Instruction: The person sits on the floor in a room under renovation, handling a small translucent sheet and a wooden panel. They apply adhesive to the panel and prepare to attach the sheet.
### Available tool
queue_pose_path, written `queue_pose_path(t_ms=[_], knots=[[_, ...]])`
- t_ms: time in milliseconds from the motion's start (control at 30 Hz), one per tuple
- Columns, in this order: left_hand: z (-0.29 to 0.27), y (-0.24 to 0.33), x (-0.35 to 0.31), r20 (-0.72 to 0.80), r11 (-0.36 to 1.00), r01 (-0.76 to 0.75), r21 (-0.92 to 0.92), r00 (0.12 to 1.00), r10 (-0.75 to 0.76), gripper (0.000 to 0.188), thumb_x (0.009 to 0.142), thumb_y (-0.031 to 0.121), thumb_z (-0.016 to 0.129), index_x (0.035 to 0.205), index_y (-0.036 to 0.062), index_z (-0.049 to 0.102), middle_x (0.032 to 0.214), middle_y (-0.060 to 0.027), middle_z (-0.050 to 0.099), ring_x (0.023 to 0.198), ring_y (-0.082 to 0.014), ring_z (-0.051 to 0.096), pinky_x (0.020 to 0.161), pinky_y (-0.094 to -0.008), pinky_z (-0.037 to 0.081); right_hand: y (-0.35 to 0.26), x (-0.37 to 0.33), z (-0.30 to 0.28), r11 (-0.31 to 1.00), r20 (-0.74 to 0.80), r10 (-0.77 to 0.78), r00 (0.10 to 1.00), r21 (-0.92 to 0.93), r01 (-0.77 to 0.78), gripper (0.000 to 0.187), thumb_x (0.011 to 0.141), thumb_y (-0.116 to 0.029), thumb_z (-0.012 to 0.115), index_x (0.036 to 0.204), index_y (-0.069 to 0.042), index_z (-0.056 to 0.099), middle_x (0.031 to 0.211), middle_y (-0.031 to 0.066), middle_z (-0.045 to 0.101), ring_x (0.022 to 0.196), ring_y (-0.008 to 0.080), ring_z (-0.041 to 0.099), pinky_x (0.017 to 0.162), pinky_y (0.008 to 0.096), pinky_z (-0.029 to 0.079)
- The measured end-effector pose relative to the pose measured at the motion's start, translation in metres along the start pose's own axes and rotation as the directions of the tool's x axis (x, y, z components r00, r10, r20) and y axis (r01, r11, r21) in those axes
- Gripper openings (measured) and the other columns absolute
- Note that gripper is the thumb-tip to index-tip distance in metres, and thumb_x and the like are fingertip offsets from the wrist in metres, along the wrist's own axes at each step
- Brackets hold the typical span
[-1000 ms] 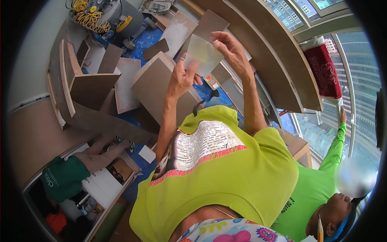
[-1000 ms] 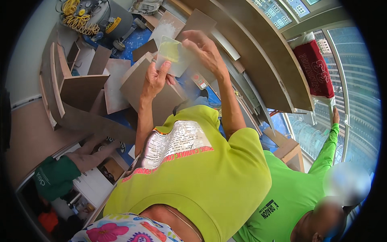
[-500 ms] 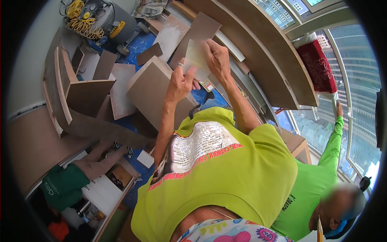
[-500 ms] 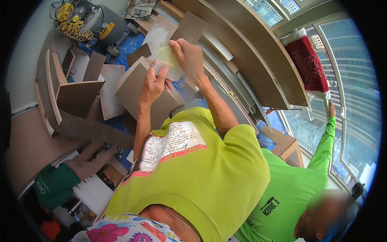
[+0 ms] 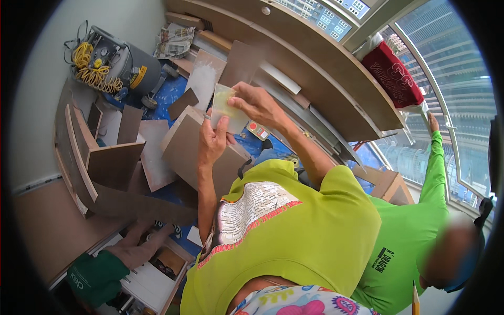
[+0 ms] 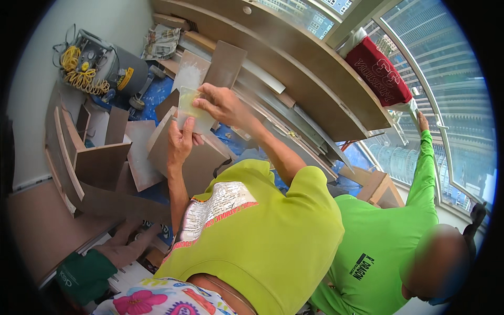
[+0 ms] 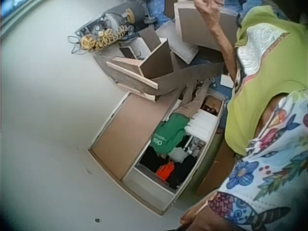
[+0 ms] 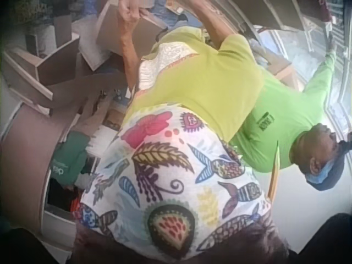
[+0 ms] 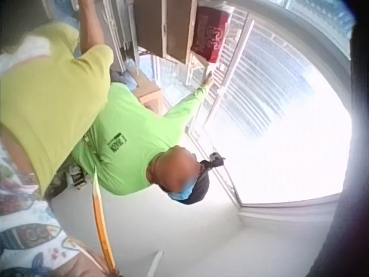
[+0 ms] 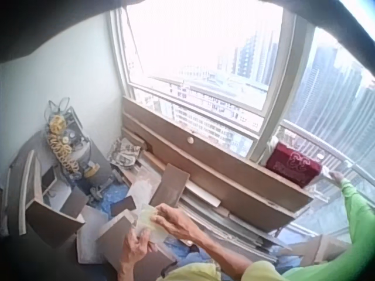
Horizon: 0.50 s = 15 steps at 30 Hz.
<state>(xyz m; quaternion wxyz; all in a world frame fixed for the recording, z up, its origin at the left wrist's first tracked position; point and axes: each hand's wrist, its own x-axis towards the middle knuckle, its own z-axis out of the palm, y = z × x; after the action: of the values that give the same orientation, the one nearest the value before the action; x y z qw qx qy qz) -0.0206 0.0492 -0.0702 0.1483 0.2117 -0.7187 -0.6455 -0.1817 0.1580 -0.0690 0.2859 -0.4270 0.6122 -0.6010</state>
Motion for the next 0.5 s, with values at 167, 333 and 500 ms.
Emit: queue_pose_path(t_ms=[167,333,500], knots=[[0.002,0.010,0.004,0.018,1.000,0.003,0.018,1.000,-0.003,0.027,0.103,0.026,0.052,0.108,-0.0011,0.050,0.069,-0.0082,0.062,0.049,-0.0136,0.061,0.045,-0.0253,0.046,0.000,-0.001,0.004,0.993,-0.138,-0.034,0.990,-0.118,0.017,0.033,0.098,-0.034,0.062,0.099,-0.001,0.061,0.073,0.0111,0.063,0.066,0.0155,0.056,0.061,0.0341,0.046],[0.020,0.015,0.006,0.051,1.000,-0.017,-0.014,0.999,0.018,0.025,0.104,0.025,0.051,0.108,-0.0003,0.049,0.071,-0.0082,0.062,0.050,-0.0129,0.061,0.045,-0.0242,0.047,0.007,0.004,0.004,0.985,-0.338,0.032,0.940,-0.148,-0.086,0.040,0.097,-0.039,0.061,0.085,-0.001,0.064,0.063,0.0141,0.060,0.053,0.0292,0.052,0.054,0.0400,0.044],[0.027,0.012,0.011,0.074,1.000,-0.020,0.009,0.997,0.019,0.024,0.104,0.024,0.050,0.110,0.0004,0.050,0.074,-0.0077,0.063,0.051,-0.0126,0.061,0.046,-0.0232,0.048,0.019,0.007,-0.002,0.979,-0.371,0.174,0.912,-0.037,-0.202,0.047,0.100,-0.044,0.055,0.083,-0.001,0.064,0.062,0.0136,0.058,0.053,0.0226,0.048,0.053,0.0395,0.043]])
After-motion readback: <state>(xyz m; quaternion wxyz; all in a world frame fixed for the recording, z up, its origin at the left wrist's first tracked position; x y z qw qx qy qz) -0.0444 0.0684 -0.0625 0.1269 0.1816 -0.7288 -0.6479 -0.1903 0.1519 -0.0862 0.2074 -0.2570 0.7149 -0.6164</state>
